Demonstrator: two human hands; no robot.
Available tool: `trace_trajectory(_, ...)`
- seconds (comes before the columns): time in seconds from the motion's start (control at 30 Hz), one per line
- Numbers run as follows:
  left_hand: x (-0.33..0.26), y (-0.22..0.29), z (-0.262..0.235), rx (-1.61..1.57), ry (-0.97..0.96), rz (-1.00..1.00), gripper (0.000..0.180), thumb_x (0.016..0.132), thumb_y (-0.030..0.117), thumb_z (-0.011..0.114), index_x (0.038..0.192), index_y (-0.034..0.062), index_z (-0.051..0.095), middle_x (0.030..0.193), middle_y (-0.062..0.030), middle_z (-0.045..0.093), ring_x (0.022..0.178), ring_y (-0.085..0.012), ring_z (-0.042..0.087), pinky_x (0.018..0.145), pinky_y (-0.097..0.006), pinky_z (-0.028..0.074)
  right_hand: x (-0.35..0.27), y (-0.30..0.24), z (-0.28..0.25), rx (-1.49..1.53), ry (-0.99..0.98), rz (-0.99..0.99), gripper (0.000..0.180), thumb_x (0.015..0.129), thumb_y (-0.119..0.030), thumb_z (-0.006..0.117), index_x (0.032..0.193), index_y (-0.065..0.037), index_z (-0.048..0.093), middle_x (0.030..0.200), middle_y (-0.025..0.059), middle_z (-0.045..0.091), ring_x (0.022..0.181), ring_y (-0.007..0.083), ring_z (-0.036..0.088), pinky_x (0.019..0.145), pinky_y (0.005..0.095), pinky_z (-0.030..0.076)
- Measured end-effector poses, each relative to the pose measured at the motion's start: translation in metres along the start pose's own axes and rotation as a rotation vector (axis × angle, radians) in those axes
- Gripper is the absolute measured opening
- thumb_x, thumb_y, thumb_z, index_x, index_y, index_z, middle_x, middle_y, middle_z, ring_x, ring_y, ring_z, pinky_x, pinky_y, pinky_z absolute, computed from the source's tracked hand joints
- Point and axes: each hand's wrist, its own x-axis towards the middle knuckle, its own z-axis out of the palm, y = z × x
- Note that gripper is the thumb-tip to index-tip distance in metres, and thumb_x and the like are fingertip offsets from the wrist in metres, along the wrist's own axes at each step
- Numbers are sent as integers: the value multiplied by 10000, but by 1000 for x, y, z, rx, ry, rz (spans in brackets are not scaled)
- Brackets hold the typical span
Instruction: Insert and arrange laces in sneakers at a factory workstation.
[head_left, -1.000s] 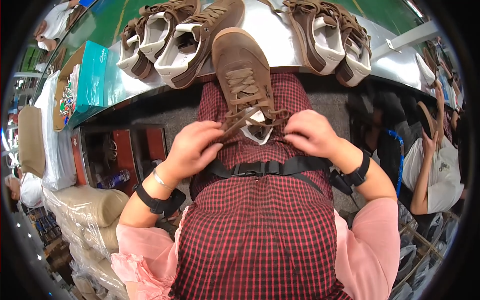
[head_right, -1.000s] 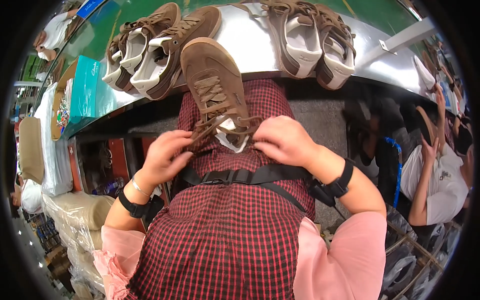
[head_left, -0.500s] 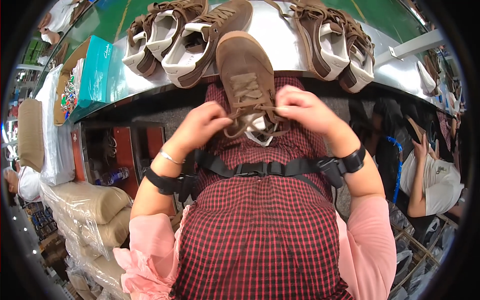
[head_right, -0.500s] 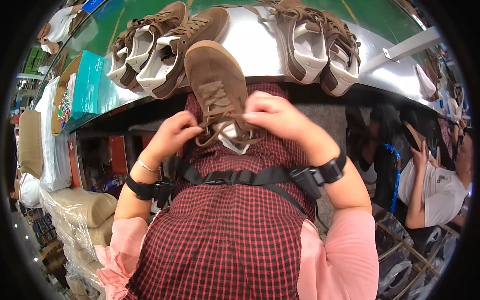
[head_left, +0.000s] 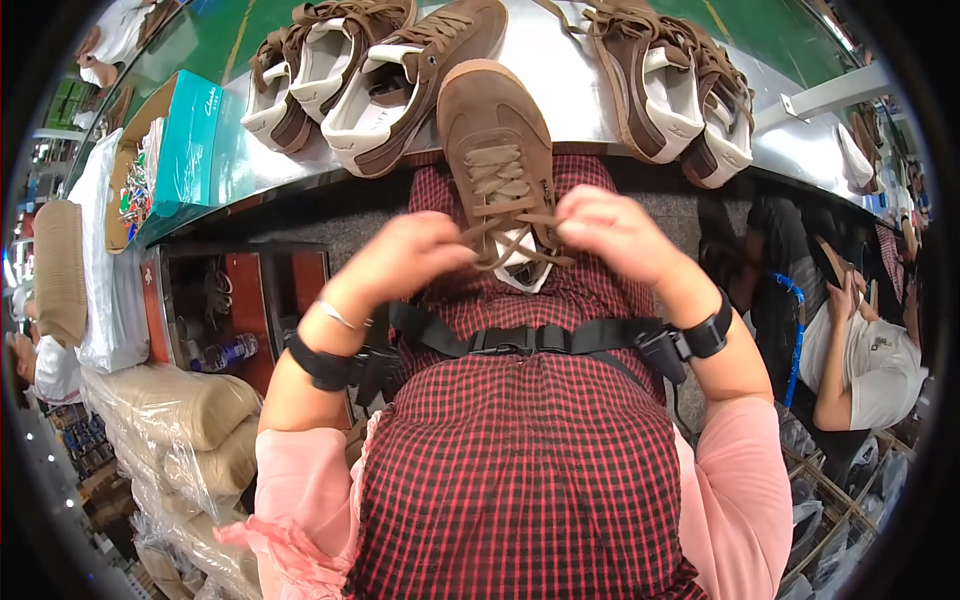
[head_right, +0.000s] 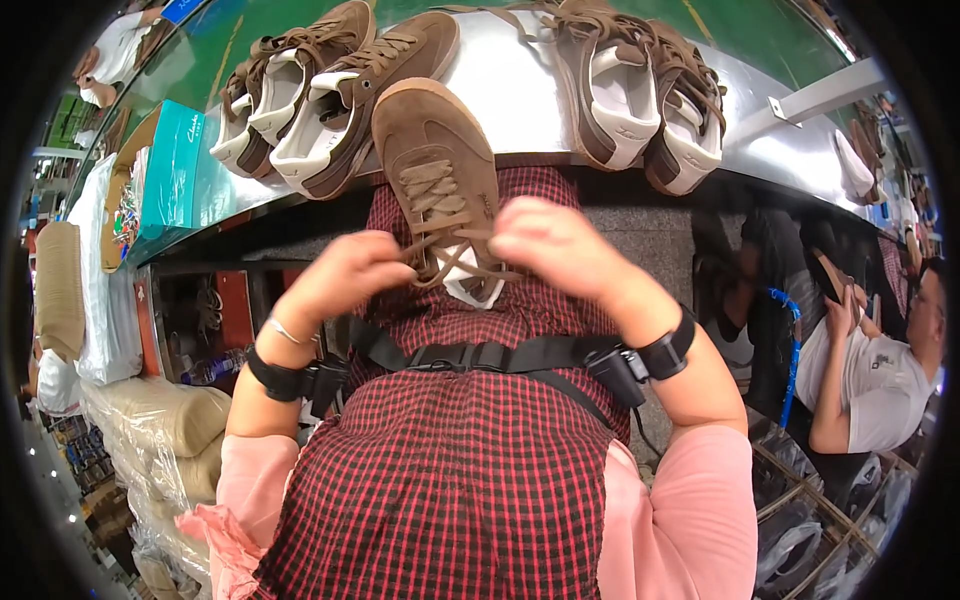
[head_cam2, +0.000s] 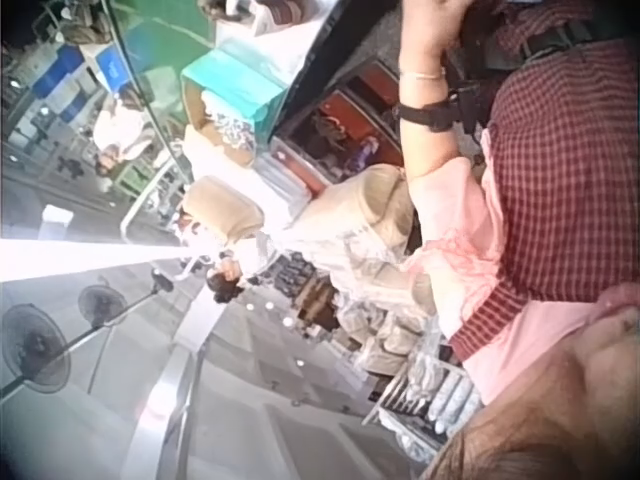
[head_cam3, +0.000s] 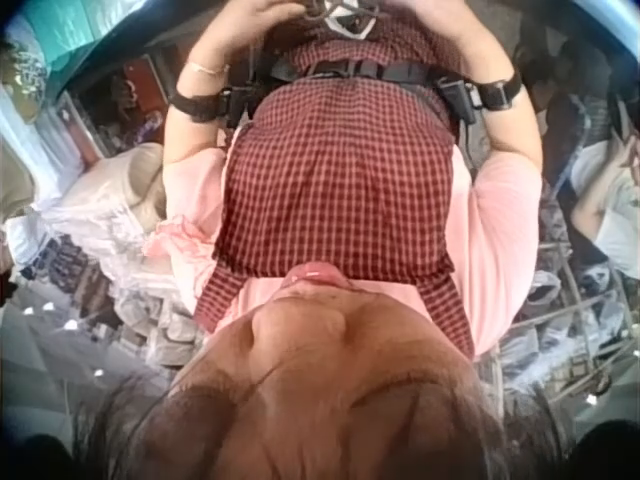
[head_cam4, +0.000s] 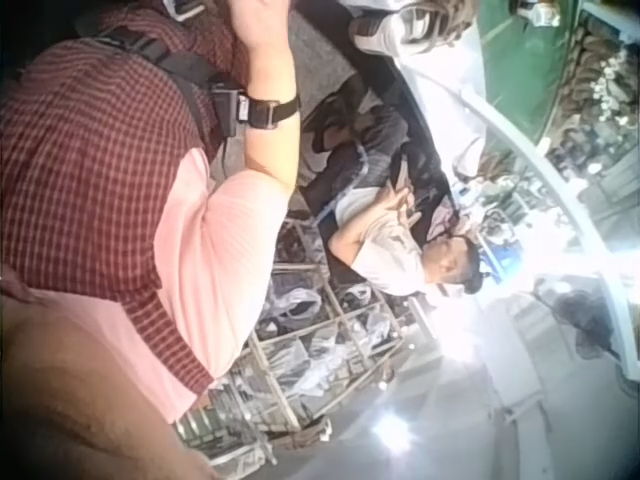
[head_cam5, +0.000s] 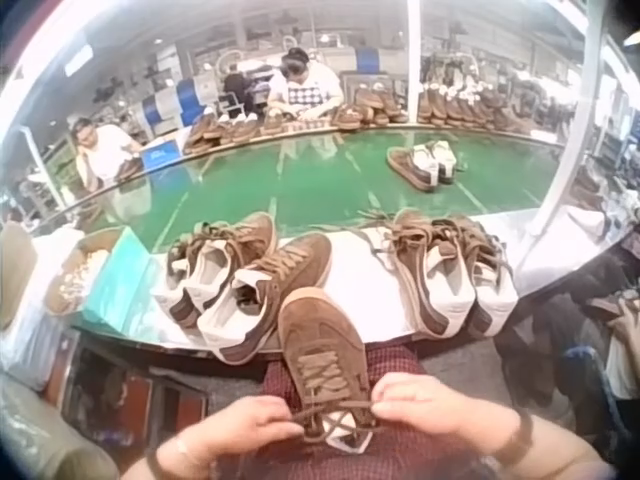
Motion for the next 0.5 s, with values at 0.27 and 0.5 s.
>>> trace_trajectory(0.27,-15,-19,10,-682,201,-525,187,866,212,652,940,41,629,799,-4,603,706,-87,565,655,-235,460,-7,16,-18,115,110,194,212,893,-231,586,850,-26,621,897,43,560,701,141,525,659,278,439)
trace_trajectory(0.5,-1,42,15,410,301,199,437,625,174,775,1026,76,634,1202,-140,521,1115,-338,476,944,-427,390,-15,-36,23,-1196,29,-158,344,696,-423,715,763,-95,638,759,43,576,721,218,581,722,369,398)
